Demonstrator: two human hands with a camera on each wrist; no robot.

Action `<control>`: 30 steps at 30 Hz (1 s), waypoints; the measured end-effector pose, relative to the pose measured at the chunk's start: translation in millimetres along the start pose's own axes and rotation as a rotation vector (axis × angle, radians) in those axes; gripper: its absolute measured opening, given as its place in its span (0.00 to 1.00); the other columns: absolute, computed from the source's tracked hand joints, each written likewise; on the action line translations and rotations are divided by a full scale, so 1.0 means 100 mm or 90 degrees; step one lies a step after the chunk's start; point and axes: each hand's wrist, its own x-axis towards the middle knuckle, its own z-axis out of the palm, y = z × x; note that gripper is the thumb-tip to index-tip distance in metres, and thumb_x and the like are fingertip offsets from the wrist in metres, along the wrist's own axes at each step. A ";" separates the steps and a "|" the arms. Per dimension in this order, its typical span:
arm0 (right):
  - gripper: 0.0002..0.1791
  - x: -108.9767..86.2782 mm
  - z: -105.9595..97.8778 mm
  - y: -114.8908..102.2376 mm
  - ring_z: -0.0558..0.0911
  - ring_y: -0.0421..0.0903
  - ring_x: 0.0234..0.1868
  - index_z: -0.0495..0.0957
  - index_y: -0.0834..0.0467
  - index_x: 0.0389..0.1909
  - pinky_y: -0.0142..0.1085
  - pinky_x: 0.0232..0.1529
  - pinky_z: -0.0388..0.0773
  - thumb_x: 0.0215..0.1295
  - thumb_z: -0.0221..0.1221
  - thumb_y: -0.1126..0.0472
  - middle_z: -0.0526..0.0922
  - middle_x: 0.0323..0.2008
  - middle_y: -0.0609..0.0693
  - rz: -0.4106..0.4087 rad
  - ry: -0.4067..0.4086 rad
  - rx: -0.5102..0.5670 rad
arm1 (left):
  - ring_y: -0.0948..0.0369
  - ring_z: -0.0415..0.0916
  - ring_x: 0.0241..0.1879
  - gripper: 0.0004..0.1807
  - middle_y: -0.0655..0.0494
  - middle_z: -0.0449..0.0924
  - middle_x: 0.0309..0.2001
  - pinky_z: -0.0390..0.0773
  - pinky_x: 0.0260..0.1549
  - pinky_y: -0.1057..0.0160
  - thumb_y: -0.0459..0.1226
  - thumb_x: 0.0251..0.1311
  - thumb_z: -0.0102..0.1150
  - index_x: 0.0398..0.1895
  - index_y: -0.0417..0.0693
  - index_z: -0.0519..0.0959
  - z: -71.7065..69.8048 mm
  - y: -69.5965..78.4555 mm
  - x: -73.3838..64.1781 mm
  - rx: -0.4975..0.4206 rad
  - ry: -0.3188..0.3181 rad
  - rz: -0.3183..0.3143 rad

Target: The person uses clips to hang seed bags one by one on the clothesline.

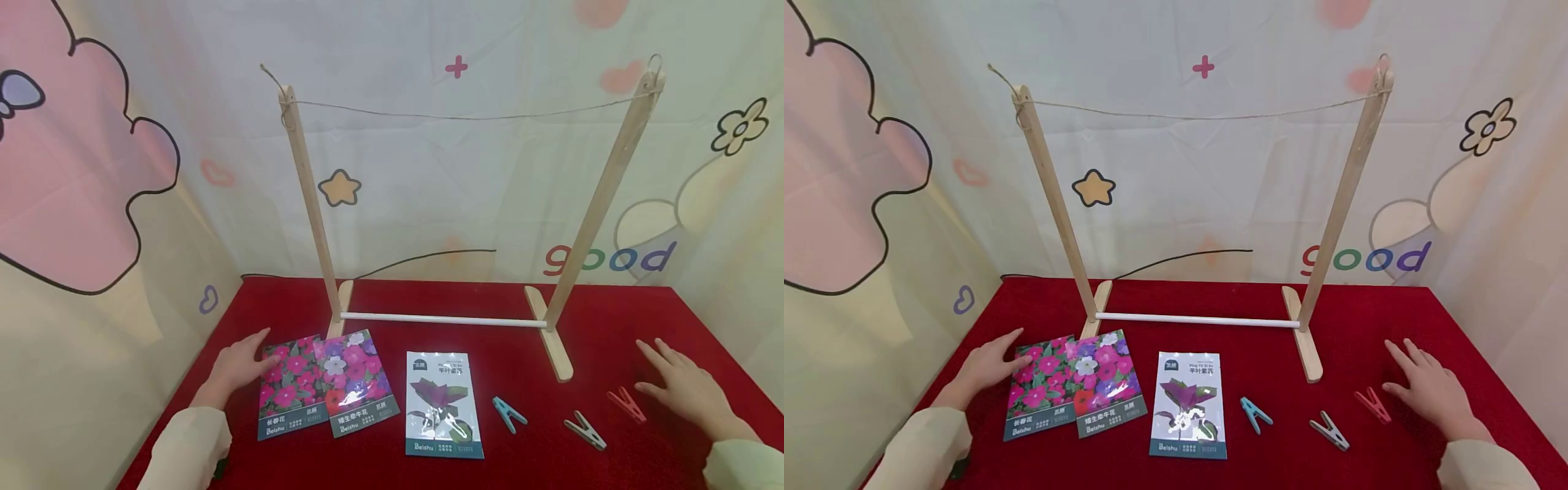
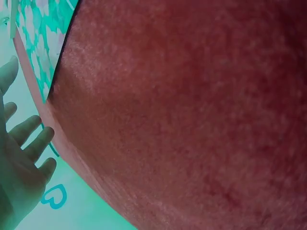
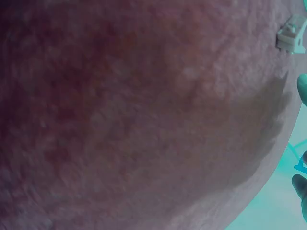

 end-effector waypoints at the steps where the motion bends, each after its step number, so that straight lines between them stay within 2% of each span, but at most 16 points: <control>1: 0.51 0.00 0.01 0.00 0.57 0.72 0.55 0.46 0.60 0.66 0.68 0.45 0.58 0.44 0.63 0.49 0.52 0.60 0.75 -0.001 -0.003 0.006 | 0.41 0.56 0.59 0.45 0.39 0.59 0.62 0.65 0.49 0.38 0.55 0.48 0.57 0.66 0.45 0.53 0.00 0.00 0.00 -0.006 -0.003 -0.005; 8: 0.52 -0.03 0.05 -0.02 0.59 0.74 0.52 0.46 0.60 0.66 0.65 0.39 0.67 0.43 0.63 0.48 0.51 0.60 0.74 0.012 -0.029 0.039 | 0.42 0.56 0.59 0.45 0.39 0.59 0.61 0.66 0.48 0.39 0.53 0.46 0.60 0.65 0.45 0.53 -0.01 0.03 -0.02 -0.061 -0.016 -0.025; 13: 0.49 -0.05 0.05 -0.07 0.60 0.74 0.52 0.49 0.60 0.65 0.62 0.37 0.70 0.45 0.63 0.50 0.52 0.60 0.74 0.007 -0.053 0.073 | 0.42 0.58 0.58 0.42 0.38 0.60 0.60 0.67 0.48 0.41 0.50 0.48 0.60 0.64 0.43 0.56 0.01 0.02 -0.03 -0.078 -0.020 -0.032; 22: 0.39 -0.07 0.05 -0.19 0.63 0.71 0.53 0.61 0.62 0.59 0.55 0.36 0.75 0.43 0.64 0.62 0.60 0.57 0.73 -0.028 -0.037 0.086 | 0.42 0.59 0.56 0.40 0.38 0.62 0.59 0.68 0.48 0.42 0.50 0.48 0.59 0.63 0.42 0.57 0.03 0.00 -0.01 -0.102 -0.027 -0.040; 30: 0.32 -0.09 0.06 -0.26 0.66 0.70 0.50 0.68 0.61 0.54 0.49 0.30 0.78 0.42 0.62 0.69 0.65 0.53 0.72 -0.038 -0.056 0.065 | 0.44 0.61 0.55 0.37 0.39 0.63 0.58 0.68 0.49 0.42 0.47 0.50 0.59 0.62 0.41 0.59 0.04 0.01 -0.01 -0.107 -0.024 -0.032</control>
